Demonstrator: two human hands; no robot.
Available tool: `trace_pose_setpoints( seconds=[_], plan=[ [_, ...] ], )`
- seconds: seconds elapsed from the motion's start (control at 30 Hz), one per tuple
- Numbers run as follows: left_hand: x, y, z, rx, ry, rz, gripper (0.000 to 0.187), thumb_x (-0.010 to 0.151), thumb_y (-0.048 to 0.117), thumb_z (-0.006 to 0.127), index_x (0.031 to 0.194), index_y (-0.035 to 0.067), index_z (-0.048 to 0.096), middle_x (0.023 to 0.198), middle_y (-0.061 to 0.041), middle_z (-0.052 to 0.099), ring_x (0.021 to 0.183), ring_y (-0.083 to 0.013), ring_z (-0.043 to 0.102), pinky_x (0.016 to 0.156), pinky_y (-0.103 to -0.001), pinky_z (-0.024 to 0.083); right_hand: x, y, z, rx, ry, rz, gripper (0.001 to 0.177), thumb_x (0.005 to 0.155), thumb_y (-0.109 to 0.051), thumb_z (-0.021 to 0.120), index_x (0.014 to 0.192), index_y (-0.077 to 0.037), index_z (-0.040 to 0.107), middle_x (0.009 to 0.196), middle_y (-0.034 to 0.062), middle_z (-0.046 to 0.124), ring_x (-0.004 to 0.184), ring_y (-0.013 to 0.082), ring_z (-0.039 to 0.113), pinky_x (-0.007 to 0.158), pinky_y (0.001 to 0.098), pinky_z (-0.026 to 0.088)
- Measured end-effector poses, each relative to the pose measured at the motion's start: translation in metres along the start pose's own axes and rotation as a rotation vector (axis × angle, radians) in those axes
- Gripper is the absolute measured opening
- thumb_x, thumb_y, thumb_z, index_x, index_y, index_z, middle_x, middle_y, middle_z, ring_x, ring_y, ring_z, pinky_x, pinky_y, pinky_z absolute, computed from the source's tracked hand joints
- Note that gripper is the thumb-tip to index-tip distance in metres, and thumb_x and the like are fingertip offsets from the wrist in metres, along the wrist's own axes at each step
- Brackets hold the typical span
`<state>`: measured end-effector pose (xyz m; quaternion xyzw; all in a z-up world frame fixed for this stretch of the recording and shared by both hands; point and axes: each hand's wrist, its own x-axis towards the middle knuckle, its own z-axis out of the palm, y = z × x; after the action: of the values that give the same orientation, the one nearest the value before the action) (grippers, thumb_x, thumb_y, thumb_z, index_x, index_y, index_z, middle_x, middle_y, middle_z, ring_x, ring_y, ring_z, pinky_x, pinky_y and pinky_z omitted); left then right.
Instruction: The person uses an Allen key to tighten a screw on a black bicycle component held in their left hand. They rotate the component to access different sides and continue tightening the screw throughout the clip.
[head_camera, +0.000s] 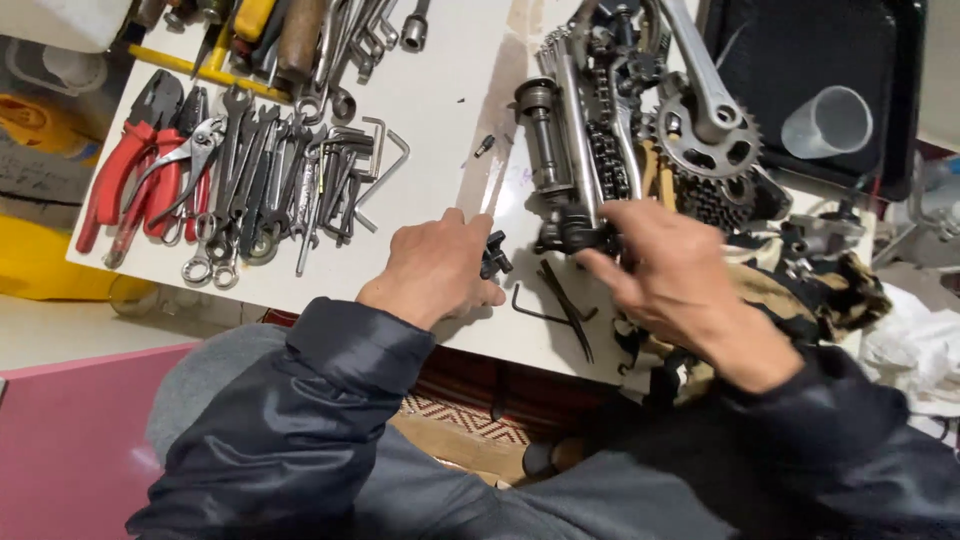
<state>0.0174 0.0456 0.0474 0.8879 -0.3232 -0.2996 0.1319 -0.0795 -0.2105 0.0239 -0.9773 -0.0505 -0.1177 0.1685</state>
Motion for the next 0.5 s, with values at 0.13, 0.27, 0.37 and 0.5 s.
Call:
trace_pose_setpoints(
  seconds=[0.13, 0.27, 0.37, 0.5],
  plan=[
    [0.002, -0.002, 0.003, 0.044, 0.013, 0.021, 0.08, 0.077, 0.039, 0.087, 0.14, 0.0, 0.055, 0.109, -0.027, 0.066, 0.099, -0.0447, 0.07, 0.081, -0.062, 0.055, 0.002, -0.026, 0.027, 0.005, 0.054, -0.148, 0.027, 0.095, -0.031, 0.072, 0.109, -0.009, 0.073, 0.08, 0.0078, 0.071, 0.071, 0.023, 0.072, 0.066, 0.0305, 0.059],
    [-0.003, -0.007, 0.006, 0.03, 0.018, 0.027, 0.081, 0.078, 0.04, 0.086, 0.141, 0.0, 0.055, 0.112, -0.028, 0.066, 0.103, -0.0449, 0.069, 0.083, -0.063, 0.055, -0.005, -0.028, 0.052, -0.093, 0.09, -0.16, 0.029, 0.091, -0.036, 0.073, 0.104, -0.011, 0.071, 0.077, 0.0023, 0.066, 0.068, 0.0201, 0.071, 0.06, 0.0288, 0.057],
    [-0.007, -0.004, -0.001, -0.04, 0.044, 0.054, 0.084, 0.079, 0.042, 0.086, 0.141, -0.003, 0.054, 0.113, -0.03, 0.066, 0.106, -0.0467, 0.068, 0.087, -0.063, 0.053, -0.003, -0.039, 0.048, -0.216, 0.151, -0.166, 0.031, 0.089, -0.038, 0.076, 0.105, -0.013, 0.069, 0.077, 0.0002, 0.061, 0.069, 0.02, 0.069, 0.06, 0.0293, 0.056],
    [0.005, -0.002, 0.008, -0.115, 0.107, 0.073, 0.087, 0.079, 0.042, 0.085, 0.146, -0.002, 0.048, 0.113, -0.028, 0.065, 0.107, -0.0445, 0.067, 0.088, -0.063, 0.052, -0.002, -0.047, 0.039, -0.19, 0.053, -0.124, 0.03, 0.092, -0.034, 0.074, 0.113, -0.014, 0.071, 0.082, 0.0032, 0.064, 0.074, 0.0187, 0.07, 0.067, 0.0275, 0.058]
  ],
)
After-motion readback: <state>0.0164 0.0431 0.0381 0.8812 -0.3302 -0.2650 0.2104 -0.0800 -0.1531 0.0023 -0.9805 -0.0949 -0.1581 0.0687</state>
